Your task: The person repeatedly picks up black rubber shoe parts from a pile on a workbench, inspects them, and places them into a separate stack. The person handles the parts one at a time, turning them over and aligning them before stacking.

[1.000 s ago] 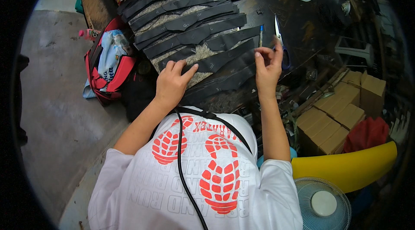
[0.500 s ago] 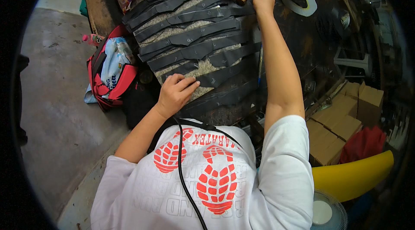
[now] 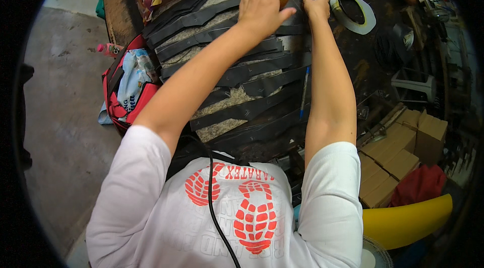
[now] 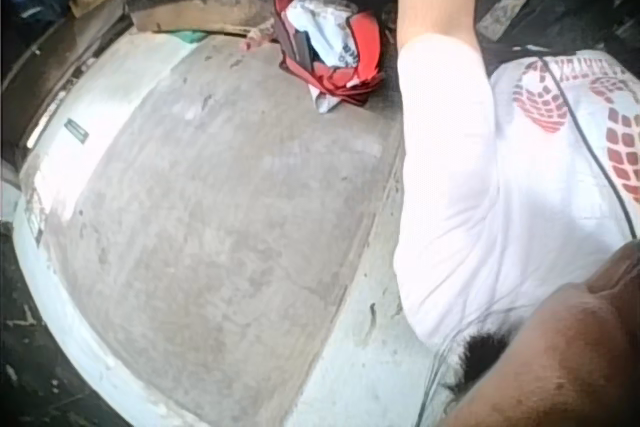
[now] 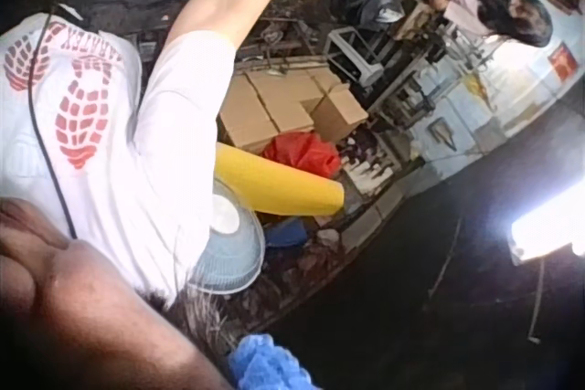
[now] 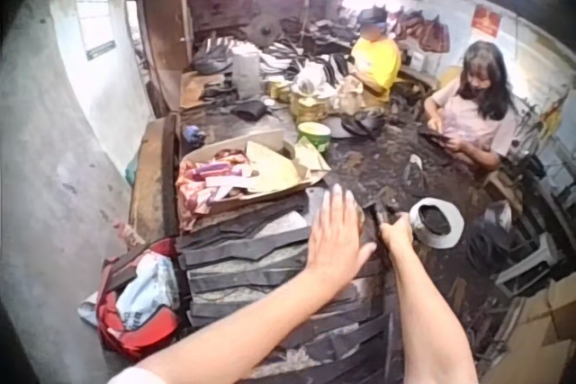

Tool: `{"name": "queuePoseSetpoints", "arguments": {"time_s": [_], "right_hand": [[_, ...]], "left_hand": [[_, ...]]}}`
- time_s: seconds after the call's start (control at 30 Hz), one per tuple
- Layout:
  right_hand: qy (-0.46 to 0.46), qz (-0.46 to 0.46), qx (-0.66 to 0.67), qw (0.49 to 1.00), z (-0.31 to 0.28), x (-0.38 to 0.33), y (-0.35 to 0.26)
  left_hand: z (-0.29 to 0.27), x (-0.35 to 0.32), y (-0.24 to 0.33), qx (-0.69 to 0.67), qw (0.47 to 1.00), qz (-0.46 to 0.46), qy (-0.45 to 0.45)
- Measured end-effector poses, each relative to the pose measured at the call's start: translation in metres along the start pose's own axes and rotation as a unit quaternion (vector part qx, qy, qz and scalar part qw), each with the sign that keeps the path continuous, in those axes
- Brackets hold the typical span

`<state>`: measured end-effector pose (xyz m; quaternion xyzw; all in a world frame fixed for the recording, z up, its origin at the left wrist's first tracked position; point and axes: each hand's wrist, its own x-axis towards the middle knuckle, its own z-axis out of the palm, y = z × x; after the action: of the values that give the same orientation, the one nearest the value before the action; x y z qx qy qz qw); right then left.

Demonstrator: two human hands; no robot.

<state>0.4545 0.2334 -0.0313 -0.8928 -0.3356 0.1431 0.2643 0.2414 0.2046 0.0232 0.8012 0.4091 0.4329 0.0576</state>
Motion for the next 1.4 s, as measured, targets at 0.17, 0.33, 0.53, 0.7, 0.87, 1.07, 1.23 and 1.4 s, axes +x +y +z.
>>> {"name": "queuePoseSetpoints", "arguments": {"time_s": [0.17,0.33,0.53,0.7,0.87,1.07,1.23,1.4], "right_hand": [[-0.034,-0.018,0.232,0.972,-0.016,-0.016,0.014],[-0.126,0.013,0.442,0.888,-0.058,-0.076,0.020],[-0.109,-0.051,0.525,0.842,-0.123,-0.190,0.039],[-0.082,-0.076,0.414,0.903,-0.127,-0.288,0.073],[-0.124,-0.136,0.144,0.972,-0.132,-0.348,0.094],[-0.034,-0.310,0.051,0.949,-0.108,-0.373,0.086],[-0.067,-0.268,-0.031,0.961,-0.104,-0.378,0.081],[-0.099,-0.374,0.100,0.917,-0.090,-0.393,0.059]], "left_hand": [[0.077,0.035,-0.024,0.058,0.991,-0.016,-0.119],[0.096,0.025,-0.044,0.082,0.982,0.169,0.008],[0.084,0.024,-0.043,0.085,0.975,0.206,-0.011],[0.016,0.008,-0.020,0.086,0.975,0.168,-0.118],[-0.114,-0.086,-0.006,-0.055,0.987,0.128,-0.086],[-0.203,-0.199,-0.009,-0.068,0.967,0.019,-0.245],[-0.208,-0.233,-0.019,-0.082,0.971,-0.020,-0.225],[-0.206,-0.240,-0.022,-0.095,0.974,-0.026,-0.203]]}}
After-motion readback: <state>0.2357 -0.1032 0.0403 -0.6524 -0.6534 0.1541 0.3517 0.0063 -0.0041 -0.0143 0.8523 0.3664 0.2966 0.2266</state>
